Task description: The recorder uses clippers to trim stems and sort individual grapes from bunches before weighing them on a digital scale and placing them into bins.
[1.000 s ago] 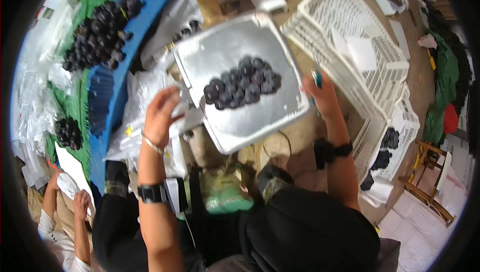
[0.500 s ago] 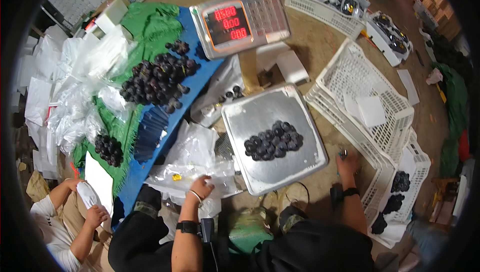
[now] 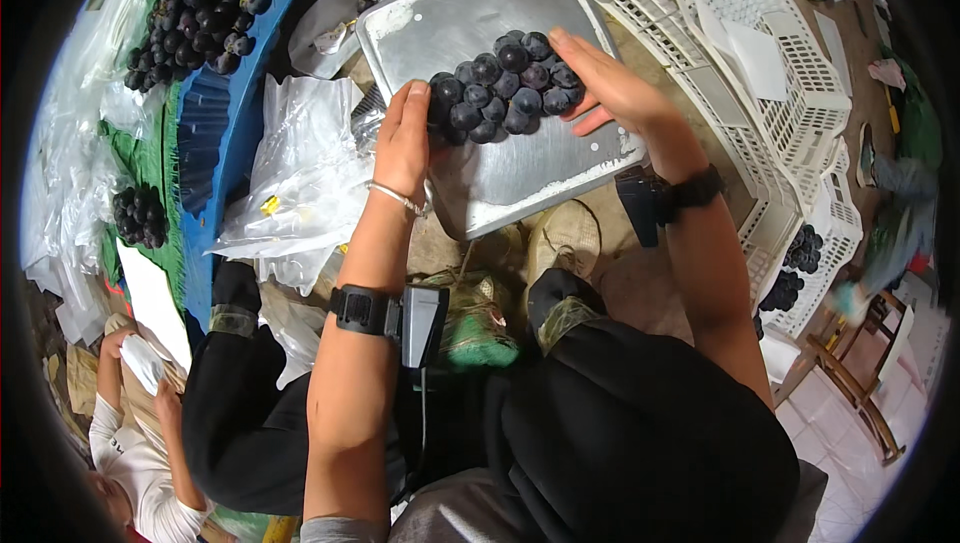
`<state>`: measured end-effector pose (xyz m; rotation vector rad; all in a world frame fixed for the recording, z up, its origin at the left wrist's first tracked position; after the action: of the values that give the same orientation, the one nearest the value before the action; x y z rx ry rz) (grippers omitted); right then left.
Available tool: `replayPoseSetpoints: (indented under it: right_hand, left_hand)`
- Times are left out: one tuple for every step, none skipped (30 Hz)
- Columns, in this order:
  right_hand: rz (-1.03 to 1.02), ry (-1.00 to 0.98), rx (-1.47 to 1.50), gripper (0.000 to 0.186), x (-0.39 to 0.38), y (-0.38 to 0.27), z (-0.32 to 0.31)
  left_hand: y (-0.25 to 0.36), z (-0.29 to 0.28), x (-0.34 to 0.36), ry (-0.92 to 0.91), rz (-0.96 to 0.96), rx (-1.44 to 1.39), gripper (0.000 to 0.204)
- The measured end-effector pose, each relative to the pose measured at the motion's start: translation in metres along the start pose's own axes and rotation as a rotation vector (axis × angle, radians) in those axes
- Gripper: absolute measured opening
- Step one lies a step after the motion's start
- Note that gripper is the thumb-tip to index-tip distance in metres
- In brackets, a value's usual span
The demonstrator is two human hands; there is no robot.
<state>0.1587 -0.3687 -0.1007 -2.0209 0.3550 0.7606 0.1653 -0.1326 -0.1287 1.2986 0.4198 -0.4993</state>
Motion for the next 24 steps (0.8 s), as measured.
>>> replayPoseSetpoints:
  right_hand:
    - [0.015, -0.099, 0.028, 0.079, 0.002, -0.001, 0.006]
    - [0.024, -0.140, 0.050, 0.078, 0.005, -0.002, 0.009]
    - [0.031, -0.139, 0.051, 0.078, 0.007, 0.001, 0.014]
    - [-0.010, -0.049, 0.123, 0.075, 0.010, 0.002, 0.015]
    - [-0.053, 0.043, 0.194, 0.072, 0.010, 0.001, 0.014]
    - [-0.033, 0.051, 0.254, 0.062, 0.005, -0.003, 0.015]
    - [-0.039, 0.053, 0.254, 0.062, 0.002, -0.004, 0.017]
    - [-0.096, 0.023, 0.325, 0.063, 0.000, -0.007, 0.020]
    - [-0.144, -0.002, 0.393, 0.065, -0.001, -0.005, 0.021]
    - [-0.158, -0.003, 0.516, 0.055, -0.002, -0.001, 0.022]
    - [-0.162, 0.003, 0.511, 0.055, 0.000, 0.005, 0.025]
    - [-0.244, 0.011, 0.710, 0.052, 0.003, 0.007, 0.029]
    - [-0.329, 0.021, 0.908, 0.049, 0.005, 0.007, 0.029]
    - [-0.349, -0.020, 1.027, 0.048, 0.005, 0.008, 0.035]
    - [-0.280, 0.048, 1.072, 0.052, 0.001, 0.013, 0.033]
    - [-0.332, -0.003, 1.166, 0.054, 0.000, 0.004, 0.037]
    - [-0.379, -0.040, 1.250, 0.056, -0.003, 0.000, 0.037]
    - [-0.363, -0.044, 1.324, 0.061, -0.004, -0.003, 0.042]
    - [-0.363, -0.041, 1.322, 0.061, -0.008, -0.002, 0.041]
    - [-0.377, -0.051, 1.294, 0.064, -0.013, -0.002, 0.039]
    - [-0.393, -0.073, 1.271, 0.066, -0.018, -0.007, 0.041]
    - [-0.358, -0.060, 1.272, 0.068, -0.022, -0.013, 0.043]
    - [-0.394, -0.113, 1.285, 0.067, -0.026, -0.020, 0.046]
    - [-0.402, -0.124, 1.281, 0.067, -0.028, -0.024, 0.048]
  left_hand:
    - [0.001, 0.008, -0.001, -0.022, 0.007, -0.030, 0.053]
    - [0.002, 0.011, -0.001, -0.002, 0.016, -0.064, 0.048]
    - [0.002, 0.015, -0.002, -0.005, 0.010, -0.065, 0.048]
    - [0.002, 0.016, -0.003, 0.029, -0.018, -0.091, 0.045]
    - [0.001, 0.017, -0.005, 0.062, -0.046, -0.117, 0.042]
    - [-0.001, 0.015, -0.007, 0.065, -0.034, -0.180, 0.036]
    - [0.000, 0.014, -0.010, 0.064, -0.028, -0.180, 0.036]
    - [0.004, 0.012, -0.014, 0.082, 0.018, -0.189, 0.036]
    - [0.004, 0.014, -0.016, 0.093, 0.056, -0.203, 0.035]
    - [0.009, 0.018, -0.022, 0.097, 0.077, -0.199, 0.034]
    - [0.007, 0.020, -0.025, 0.091, 0.081, -0.203, 0.034]
    - [0.022, 0.021, -0.032, 0.076, 0.399, 0.069, 0.032]
    - [0.040, 0.033, -0.046, 0.057, 0.715, 0.343, 0.031]
    - [0.046, 0.042, -0.060, 0.035, 0.796, 0.437, 0.033]
    - [0.056, 0.061, -0.078, -0.001, 0.872, 0.518, 0.035]
    - [0.065, 0.067, -0.093, -0.040, 0.889, 0.552, 0.037]
    - [0.070, 0.072, -0.107, -0.082, 0.901, 0.539, 0.037]
    - [0.074, 0.068, -0.114, -0.099, 0.877, 0.473, 0.038]
    - [0.074, 0.060, -0.117, -0.096, 0.824, 0.359, 0.039]
    - [0.067, 0.050, -0.113, -0.047, 0.708, 0.184, 0.040]
    - [0.058, 0.034, -0.107, 0.058, 0.537, -0.104, 0.040]
    - [0.049, 0.023, -0.094, 0.127, 0.345, -0.292, 0.043]
    - [0.020, 0.015, -0.075, 0.040, 0.029, -0.492, 0.055]
    - [-0.003, 0.025, -0.065, -0.110, -0.252, -0.788, 0.063]
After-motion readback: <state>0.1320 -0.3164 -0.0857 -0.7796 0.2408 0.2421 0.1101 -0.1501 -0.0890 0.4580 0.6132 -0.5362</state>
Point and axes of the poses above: each hand's wrist, its own x-axis towards the middle knuckle, its own z-axis out of the palm, y = z × x, the point moved 6 cm from there along x, towards the middle knuckle, and after that the axes turned 13 degrees about -x, right-handed, at the moved point
